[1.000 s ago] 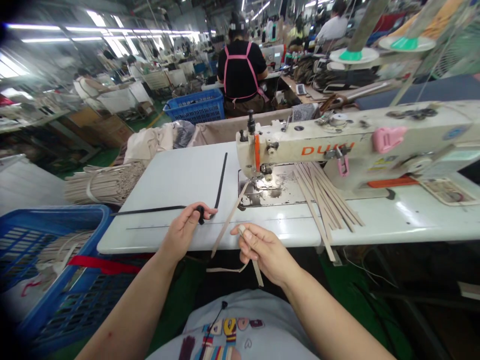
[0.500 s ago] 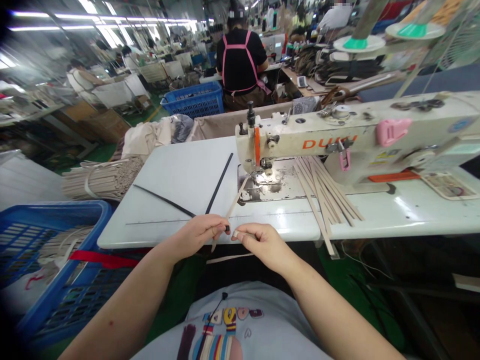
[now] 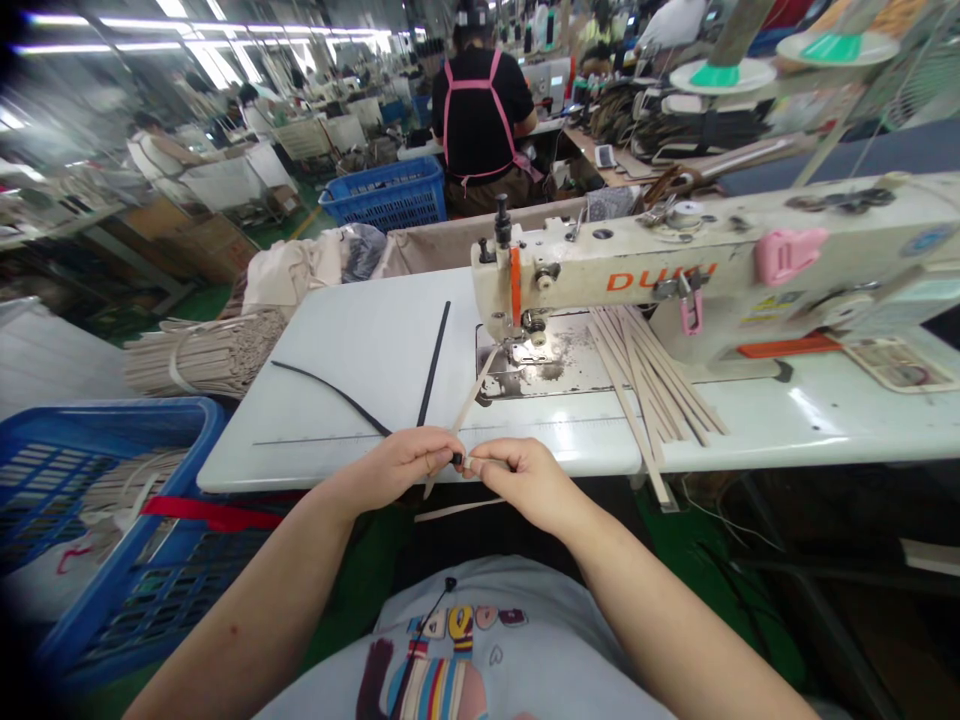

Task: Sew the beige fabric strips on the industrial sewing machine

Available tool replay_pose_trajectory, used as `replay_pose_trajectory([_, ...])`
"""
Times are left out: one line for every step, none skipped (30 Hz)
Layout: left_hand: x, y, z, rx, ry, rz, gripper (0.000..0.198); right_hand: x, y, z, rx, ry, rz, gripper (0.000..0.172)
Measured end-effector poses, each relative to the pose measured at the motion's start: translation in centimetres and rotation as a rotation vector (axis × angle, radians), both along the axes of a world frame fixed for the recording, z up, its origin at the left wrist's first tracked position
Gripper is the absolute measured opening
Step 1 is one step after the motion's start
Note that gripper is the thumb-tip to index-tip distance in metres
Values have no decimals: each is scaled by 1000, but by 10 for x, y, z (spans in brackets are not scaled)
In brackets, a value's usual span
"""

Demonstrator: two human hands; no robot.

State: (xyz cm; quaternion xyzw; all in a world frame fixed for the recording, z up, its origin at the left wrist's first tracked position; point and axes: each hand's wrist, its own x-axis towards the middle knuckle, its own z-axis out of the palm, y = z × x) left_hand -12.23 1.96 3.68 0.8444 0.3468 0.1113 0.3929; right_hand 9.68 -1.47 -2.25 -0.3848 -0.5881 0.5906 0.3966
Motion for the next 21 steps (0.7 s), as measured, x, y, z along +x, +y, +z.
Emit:
replay_pose_trajectory([0,0,0,-4,0,0,30,0,0,0,0,-2,0,25])
replay_pose_trajectory([0,0,-1,-6,1,0,30,0,0,1,0,-8,0,25])
replay_pose_trajectory([0,0,-1,-6,1,-1,30,0,0,1,-1,-17,-1,25])
replay_pose_trajectory([0,0,-2,-6,0,-3,30,0,0,1,-1,-27,-3,25])
replay_pose_trajectory([0,0,-2,-6,-2,-5,30,0,0,0,-2,-36,-6,24])
replay_pose_trajectory([0,0,-3,-6,-2,-8,30,0,0,0,-3,-44,-9,24])
replay_pose_trajectory([0,0,-3,-6,-3,-11,30,0,0,0,-3,-50,-12,24])
replay_pose_trajectory([0,1,-4,-7,-4,-13,30,0,0,-1,-3,-55,-14,24])
replay_pose_trajectory([0,1,-4,-7,-5,-14,30,0,0,-1,-4,-58,-17,23])
replay_pose_trajectory([0,1,-4,-7,-6,-15,29,0,0,-2,-6,-60,-19,23])
replay_pose_trajectory([0,1,-4,-7,-6,-16,29,0,0,-2,-10,-61,-21,23])
replay_pose_trajectory([0,1,-5,-6,-6,-16,29,0,0,-1,-14,-61,-21,23])
replay_pose_trajectory([0,1,-5,-8,-4,-13,29,0,0,-1,-17,-61,-21,23])
replay_pose_trajectory([0,1,-5,-10,1,-9,29,0,0,-1,-20,-61,-18,24])
replay_pose_trajectory([0,0,-5,-15,5,-3,29,0,0,0,-21,-58,-16,24])
replay_pose_trajectory([0,0,-5,-20,9,2,29,0,0,0,-20,-54,-14,24])
replay_pose_trajectory([0,0,-5,-24,11,6,29,0,0,0,-19,-48,-12,25])
replay_pose_trajectory([0,0,-6,-27,10,8,30,0,-1,1,-19,-45,-10,25])
replay_pose_trajectory([0,1,-6,-30,9,9,30,-1,-1,1,-19,-44,-10,26])
replay_pose_trajectory([0,1,-6,-33,6,10,30,-1,-1,1,-21,-47,-10,27])
replay_pose_trajectory([0,1,-7,-37,2,9,30,-1,-1,1,-23,-53,-12,27])
